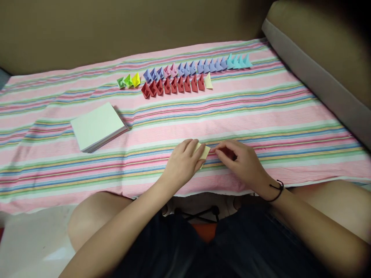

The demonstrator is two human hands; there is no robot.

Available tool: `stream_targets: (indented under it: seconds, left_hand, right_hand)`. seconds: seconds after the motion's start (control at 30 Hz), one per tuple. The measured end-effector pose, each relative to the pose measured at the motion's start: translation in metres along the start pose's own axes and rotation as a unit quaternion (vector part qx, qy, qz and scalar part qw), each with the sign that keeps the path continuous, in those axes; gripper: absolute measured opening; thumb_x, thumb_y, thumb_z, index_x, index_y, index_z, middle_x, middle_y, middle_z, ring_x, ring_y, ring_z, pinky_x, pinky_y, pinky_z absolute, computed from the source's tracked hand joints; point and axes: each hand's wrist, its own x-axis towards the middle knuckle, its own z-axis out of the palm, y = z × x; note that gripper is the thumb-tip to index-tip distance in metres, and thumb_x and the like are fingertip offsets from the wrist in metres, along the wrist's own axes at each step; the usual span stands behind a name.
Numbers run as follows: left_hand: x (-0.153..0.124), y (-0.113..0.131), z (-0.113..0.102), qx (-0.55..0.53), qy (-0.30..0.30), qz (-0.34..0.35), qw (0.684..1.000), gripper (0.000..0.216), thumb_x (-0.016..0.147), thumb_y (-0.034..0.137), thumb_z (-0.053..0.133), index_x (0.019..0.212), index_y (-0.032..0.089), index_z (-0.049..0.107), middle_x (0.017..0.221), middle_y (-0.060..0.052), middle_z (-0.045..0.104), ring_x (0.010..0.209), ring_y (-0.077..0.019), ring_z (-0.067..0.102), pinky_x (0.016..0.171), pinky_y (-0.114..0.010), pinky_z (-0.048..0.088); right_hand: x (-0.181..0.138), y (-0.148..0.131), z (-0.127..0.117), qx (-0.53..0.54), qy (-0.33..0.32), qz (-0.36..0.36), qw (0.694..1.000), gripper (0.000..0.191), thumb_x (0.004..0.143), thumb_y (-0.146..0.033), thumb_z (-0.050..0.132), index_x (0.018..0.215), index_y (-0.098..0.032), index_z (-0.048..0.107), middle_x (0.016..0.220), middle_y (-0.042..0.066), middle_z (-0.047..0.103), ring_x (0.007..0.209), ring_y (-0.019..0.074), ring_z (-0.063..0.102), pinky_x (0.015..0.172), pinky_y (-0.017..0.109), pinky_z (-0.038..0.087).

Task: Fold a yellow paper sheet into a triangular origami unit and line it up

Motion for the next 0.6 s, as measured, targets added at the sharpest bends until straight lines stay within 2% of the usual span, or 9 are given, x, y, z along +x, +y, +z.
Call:
stream_targets:
  seconds: [0.13, 0.33, 0.47, 0.53, 0.6]
  left_hand:
    - [-0.005, 0.003, 0.002, -0.016, -0.012, -0.014, 1.000, 0.046, 0.094, 0.036, 0.044, 0.134, 0.013, 0.048, 0.138, -0.019, 0.046, 0.129, -0.0332, 0.041, 0.104, -0.048, 0.038]
    - [-0.010, 0.010, 0.005, -0.039, -0.035, -0.027, 0.998, 0.045, 0.094, 0.033, 0.044, 0.139, 0.028, 0.044, 0.153, -0.016, 0.024, 0.141, -0.0366, 0.020, 0.111, -0.057, 0.024]
    - [-0.010, 0.010, 0.003, -0.070, -0.046, -0.028, 0.996, 0.047, 0.094, 0.039, 0.045, 0.140, 0.031, 0.040, 0.156, -0.015, 0.015, 0.143, -0.0366, 0.012, 0.112, -0.059, 0.018]
    - [-0.011, 0.006, 0.001, -0.104, -0.053, -0.027, 0.993, 0.058, 0.090, 0.045, 0.050, 0.143, 0.027, 0.033, 0.156, -0.017, 0.015, 0.144, -0.0354, 0.010, 0.112, -0.058, 0.017]
    - [-0.012, 0.001, -0.001, -0.153, -0.058, -0.029, 0.986, 0.082, 0.083, 0.048, 0.060, 0.148, 0.021, 0.018, 0.155, -0.020, 0.017, 0.144, -0.0337, 0.009, 0.114, -0.056, 0.016]
  right_hand:
    - [0.001, 0.001, 0.003, -0.020, 0.003, -0.043, 0.999, 0.013, 0.088, -0.020, 0.050, 0.090, -0.022, 0.062, 0.086, 0.004, 0.065, 0.078, 0.0183, 0.058, 0.067, 0.031, 0.044]
    - [0.003, 0.005, 0.005, -0.032, 0.006, -0.038, 0.999, 0.013, 0.089, -0.020, 0.050, 0.093, -0.022, 0.063, 0.086, 0.004, 0.065, 0.077, 0.0184, 0.058, 0.067, 0.032, 0.045]
    - [0.005, 0.006, 0.003, -0.044, 0.002, -0.045, 0.998, 0.016, 0.090, -0.020, 0.049, 0.097, -0.020, 0.063, 0.087, 0.005, 0.064, 0.077, 0.0185, 0.058, 0.067, 0.032, 0.045]
    - [0.007, 0.007, 0.002, -0.049, -0.013, -0.062, 0.997, 0.021, 0.091, -0.020, 0.047, 0.106, -0.021, 0.062, 0.094, 0.006, 0.064, 0.081, 0.0192, 0.059, 0.072, 0.033, 0.047]
    - [0.009, 0.008, 0.001, -0.058, -0.032, -0.097, 0.993, 0.028, 0.092, -0.022, 0.048, 0.118, -0.022, 0.057, 0.105, 0.007, 0.065, 0.091, 0.0207, 0.060, 0.080, 0.036, 0.048]
